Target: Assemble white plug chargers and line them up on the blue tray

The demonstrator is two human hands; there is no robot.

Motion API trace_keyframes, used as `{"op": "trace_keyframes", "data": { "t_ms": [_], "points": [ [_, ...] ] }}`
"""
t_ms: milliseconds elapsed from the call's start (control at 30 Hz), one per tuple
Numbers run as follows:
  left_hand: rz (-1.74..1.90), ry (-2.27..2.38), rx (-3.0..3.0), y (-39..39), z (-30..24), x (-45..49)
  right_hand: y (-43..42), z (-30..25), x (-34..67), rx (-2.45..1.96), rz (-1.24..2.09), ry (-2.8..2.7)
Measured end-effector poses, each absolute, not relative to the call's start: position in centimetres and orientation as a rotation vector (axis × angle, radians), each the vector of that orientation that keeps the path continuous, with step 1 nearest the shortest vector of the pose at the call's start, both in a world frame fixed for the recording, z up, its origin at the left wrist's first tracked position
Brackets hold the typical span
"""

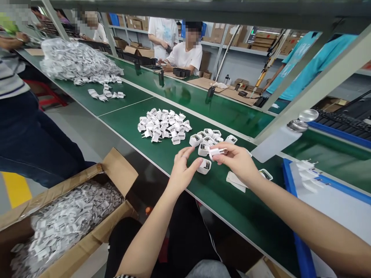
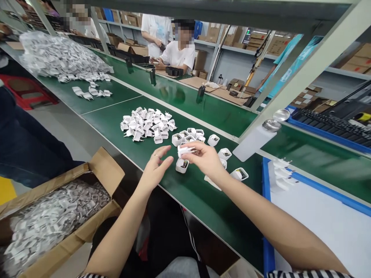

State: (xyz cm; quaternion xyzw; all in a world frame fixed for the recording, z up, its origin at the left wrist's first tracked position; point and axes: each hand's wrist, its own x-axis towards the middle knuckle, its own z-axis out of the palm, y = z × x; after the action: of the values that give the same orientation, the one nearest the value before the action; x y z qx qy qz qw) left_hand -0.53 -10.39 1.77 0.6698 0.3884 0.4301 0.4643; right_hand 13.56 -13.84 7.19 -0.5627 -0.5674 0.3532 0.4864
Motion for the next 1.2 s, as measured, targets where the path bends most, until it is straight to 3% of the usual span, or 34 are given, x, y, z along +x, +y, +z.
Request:
{"op": "trace_keyframes", "data": {
  "t_ms": [167, 333, 533, 700, 1200],
  "points": [
    [0.893, 1.32, 1.966, -10.8, 0.4, 1.9, -12.9, 6.2, 15.8, -1.259, 1.232, -1.002],
    [0.767, 1.215, 1.949, -10.8, 0.3, 2.4, -13.1, 5.6, 16.7, -1.258, 1.295, -1.036],
    [0.77, 0.94, 1.862, -10.3, -0.2, 1.0, -13.3, 5.7, 16.4, -1.651, 0.837, -1.58],
    [0.811, 0.928, 1.8, -10.1, -0.8, 1.1, -13.3, 5.3, 15.4, -1.731, 0.509, -1.986],
    [0.815, 0.945, 1.811, -10.2, -0.8, 1.1, -12.2, 6.9, 13.9, -1.871, 0.373, -2.427]
  ]
}}
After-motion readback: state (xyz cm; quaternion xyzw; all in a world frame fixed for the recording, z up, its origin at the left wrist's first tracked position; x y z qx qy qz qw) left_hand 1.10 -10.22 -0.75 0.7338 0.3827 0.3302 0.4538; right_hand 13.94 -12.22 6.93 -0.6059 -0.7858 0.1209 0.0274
